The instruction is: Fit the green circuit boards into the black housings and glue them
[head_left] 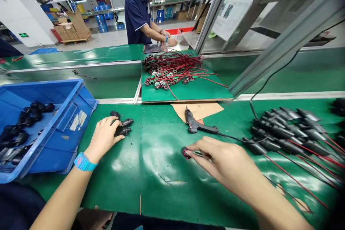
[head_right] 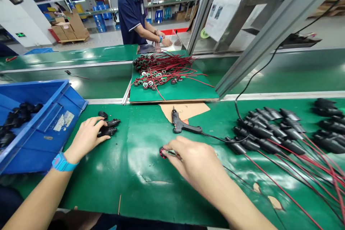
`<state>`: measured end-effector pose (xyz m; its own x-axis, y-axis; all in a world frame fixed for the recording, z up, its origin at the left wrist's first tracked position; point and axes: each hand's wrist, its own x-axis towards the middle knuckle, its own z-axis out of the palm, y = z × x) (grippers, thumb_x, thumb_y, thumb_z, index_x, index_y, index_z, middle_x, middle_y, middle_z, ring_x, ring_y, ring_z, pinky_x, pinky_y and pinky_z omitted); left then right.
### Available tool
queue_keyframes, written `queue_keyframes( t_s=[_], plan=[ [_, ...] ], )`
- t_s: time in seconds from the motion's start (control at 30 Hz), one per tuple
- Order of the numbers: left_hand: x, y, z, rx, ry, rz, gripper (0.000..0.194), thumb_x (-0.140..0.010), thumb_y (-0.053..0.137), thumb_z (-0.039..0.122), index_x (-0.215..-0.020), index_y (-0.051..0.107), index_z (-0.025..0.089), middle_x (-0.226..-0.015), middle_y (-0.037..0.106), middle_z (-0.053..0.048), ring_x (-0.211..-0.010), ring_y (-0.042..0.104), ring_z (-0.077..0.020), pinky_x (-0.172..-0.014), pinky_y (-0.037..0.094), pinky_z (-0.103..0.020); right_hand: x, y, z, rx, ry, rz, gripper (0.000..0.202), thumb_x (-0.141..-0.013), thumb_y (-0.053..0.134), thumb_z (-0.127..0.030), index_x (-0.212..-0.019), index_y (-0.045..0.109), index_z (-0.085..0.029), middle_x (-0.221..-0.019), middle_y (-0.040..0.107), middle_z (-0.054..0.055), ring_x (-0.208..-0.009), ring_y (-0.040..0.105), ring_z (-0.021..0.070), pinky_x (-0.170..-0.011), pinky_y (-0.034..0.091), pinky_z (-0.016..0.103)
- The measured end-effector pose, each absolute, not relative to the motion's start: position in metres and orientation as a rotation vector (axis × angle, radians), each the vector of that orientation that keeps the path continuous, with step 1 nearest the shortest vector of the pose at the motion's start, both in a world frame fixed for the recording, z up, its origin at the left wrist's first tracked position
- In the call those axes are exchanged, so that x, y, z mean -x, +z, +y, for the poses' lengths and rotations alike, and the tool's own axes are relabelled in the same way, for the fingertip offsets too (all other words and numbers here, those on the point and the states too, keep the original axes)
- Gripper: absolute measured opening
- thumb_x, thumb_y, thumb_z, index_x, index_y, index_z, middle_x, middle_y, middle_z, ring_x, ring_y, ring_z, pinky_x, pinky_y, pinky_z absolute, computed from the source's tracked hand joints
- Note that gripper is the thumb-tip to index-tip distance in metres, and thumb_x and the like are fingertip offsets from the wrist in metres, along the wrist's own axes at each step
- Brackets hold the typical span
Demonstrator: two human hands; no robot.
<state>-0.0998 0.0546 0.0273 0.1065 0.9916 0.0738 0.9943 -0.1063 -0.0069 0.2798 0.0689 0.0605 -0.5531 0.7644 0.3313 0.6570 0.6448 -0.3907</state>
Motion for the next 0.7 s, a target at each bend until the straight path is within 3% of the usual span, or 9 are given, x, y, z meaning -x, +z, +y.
queue_keyframes(
  t_s=[0.1,0.2,0.4,0.5,0.6,0.7],
  plan=[
    [0.095,0.027,0.050,2.266,-0.051,-1.994,0.022,-0.086,0.076,0.033,-0.105,0.073,0.022,-0.130,0.066,-0.015,-0.126,0.055,-0.0419,-0.102,0.045,-0.059,-0.265,0.048,0.083,1.094,0.566,-2.380,0.015,-0.097,0.064,-0.034,-0.092,0.076,-0.026,-0.081,0.073,0.000,-0.061,0.066,0.0118,-0.058,0.048,0.024],
    [0.086,0.028,0.046,2.335,-0.174,-1.983,0.020,-0.087,0.076,0.030,-0.104,0.073,0.022,-0.122,0.071,-0.013,-0.119,0.060,-0.0396,-0.098,0.047,-0.056,-0.258,0.040,0.089,1.172,0.684,-2.335,0.011,-0.094,0.069,-0.030,-0.090,0.077,-0.025,-0.080,0.073,0.000,-0.063,0.065,0.0124,-0.059,0.047,0.024],
    [0.047,0.041,0.050,2.571,-1.147,-2.217,0.027,-0.082,0.079,0.033,-0.104,0.069,0.022,-0.099,0.074,-0.005,-0.095,0.069,-0.0240,-0.088,0.054,-0.039,-0.263,0.032,0.089,1.164,0.745,-2.241,0.017,-0.094,0.069,-0.036,-0.087,0.079,-0.023,-0.075,0.070,0.001,-0.059,0.059,0.0119,-0.055,0.043,0.024],
    [0.019,0.043,0.052,2.596,-1.637,-2.207,0.024,-0.080,0.078,0.028,-0.098,0.064,0.020,-0.105,0.072,-0.008,-0.098,0.069,-0.0221,-0.088,0.056,-0.036,-0.269,0.036,0.088,1.160,0.732,-2.171,0.021,-0.094,0.070,-0.040,-0.087,0.079,-0.023,-0.071,0.068,0.001,-0.055,0.055,0.0110,-0.052,0.042,0.024],
    [-0.004,0.034,0.049,2.649,-1.834,-2.180,0.025,-0.081,0.077,0.023,-0.099,0.061,0.021,-0.114,0.073,-0.010,-0.104,0.071,-0.0217,-0.092,0.058,-0.036,-0.274,0.045,0.084,1.162,0.725,-2.088,0.022,-0.094,0.070,-0.042,-0.088,0.080,-0.022,-0.069,0.066,0.001,-0.053,0.051,0.0102,-0.051,0.042,0.024],
    [-0.017,0.020,0.041,2.675,-1.787,-2.115,0.027,-0.080,0.080,0.020,-0.100,0.062,0.022,-0.107,0.074,-0.007,-0.101,0.073,-0.0212,-0.091,0.059,-0.035,-0.272,0.053,0.079,1.153,0.773,-1.974,0.022,-0.093,0.071,-0.042,-0.089,0.080,-0.022,-0.069,0.068,0.001,-0.051,0.049,0.0097,-0.048,0.041,0.024]
  ],
)
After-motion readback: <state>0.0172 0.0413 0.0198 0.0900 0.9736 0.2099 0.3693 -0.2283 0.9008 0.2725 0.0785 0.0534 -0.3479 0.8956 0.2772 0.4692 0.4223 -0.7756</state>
